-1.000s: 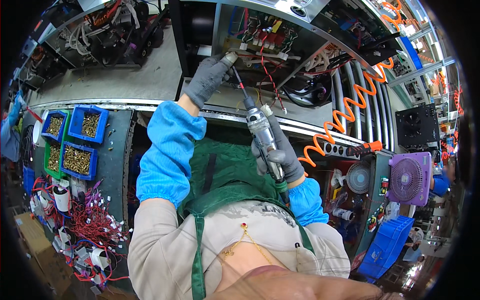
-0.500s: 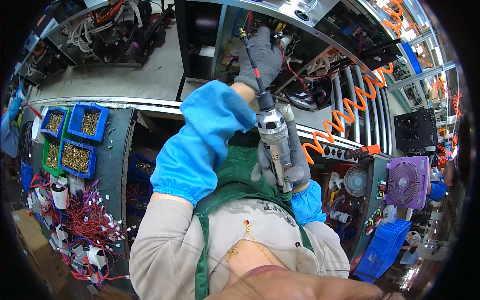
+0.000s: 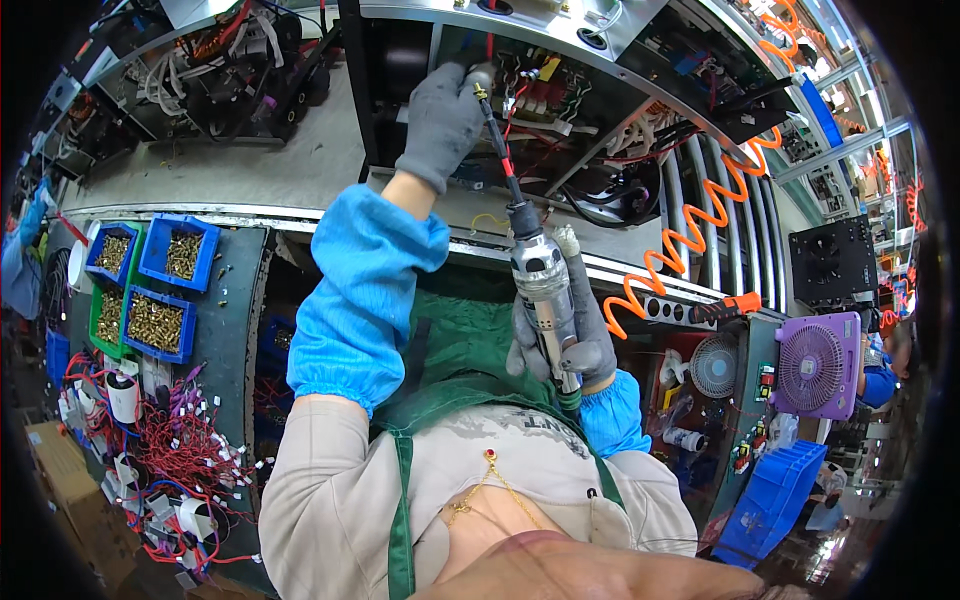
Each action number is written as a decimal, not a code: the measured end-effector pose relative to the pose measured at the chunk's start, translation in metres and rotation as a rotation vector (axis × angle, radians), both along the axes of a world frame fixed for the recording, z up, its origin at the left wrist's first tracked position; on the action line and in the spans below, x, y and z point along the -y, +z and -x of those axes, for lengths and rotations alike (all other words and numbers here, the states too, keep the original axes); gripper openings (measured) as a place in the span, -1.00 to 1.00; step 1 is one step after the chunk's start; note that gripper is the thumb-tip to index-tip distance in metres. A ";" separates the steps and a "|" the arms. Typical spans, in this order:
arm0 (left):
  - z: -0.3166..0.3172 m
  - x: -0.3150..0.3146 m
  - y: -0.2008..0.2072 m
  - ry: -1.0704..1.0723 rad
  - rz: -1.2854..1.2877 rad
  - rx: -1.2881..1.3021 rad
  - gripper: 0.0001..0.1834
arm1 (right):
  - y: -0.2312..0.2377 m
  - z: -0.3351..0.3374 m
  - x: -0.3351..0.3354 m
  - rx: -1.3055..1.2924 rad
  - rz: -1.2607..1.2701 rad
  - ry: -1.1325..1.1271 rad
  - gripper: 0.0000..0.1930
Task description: The person assembles an electronic device by inserting a circuit board into a metal chassis and securing it with a pneumatic screwdriver. They handle various wires and components, using tools to tighten screws and organize the internal wiring of the unit.
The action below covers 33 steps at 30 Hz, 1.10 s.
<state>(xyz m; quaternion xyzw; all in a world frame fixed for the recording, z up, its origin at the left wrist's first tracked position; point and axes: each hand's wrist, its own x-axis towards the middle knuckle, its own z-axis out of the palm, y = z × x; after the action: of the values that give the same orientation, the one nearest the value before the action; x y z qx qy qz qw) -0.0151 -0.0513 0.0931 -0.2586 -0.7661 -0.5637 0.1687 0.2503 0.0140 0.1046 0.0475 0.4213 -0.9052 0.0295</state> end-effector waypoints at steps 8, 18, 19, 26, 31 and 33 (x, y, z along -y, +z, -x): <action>-0.010 0.011 0.032 -0.131 0.106 0.134 -0.63 | -0.004 0.007 -0.004 0.057 -0.147 -0.096 0.27; -0.012 0.018 0.027 -0.164 -0.095 0.179 -0.70 | -0.006 0.017 0.006 0.086 -0.165 -0.102 0.09; -0.014 0.016 0.025 -0.140 -0.134 0.175 -0.70 | -0.005 0.018 0.008 0.090 -0.176 -0.109 0.08; -0.022 0.003 0.016 0.065 -0.227 0.112 -0.72 | -0.013 0.026 0.013 0.064 -0.217 -0.137 0.06; -0.023 -0.009 0.014 0.199 -0.157 0.065 -0.71 | -0.018 0.039 0.019 -0.005 -0.260 -0.207 0.04; -0.015 -0.021 0.009 0.190 -0.294 -0.018 -0.71 | -0.025 0.052 0.022 -0.050 -0.333 -0.273 0.03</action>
<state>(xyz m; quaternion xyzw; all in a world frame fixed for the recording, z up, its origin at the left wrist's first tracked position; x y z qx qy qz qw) 0.0003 -0.0303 0.1018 -0.1625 -0.6951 -0.6486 0.2641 0.1981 -0.0082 0.0797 0.0858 0.5553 -0.8196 -0.1119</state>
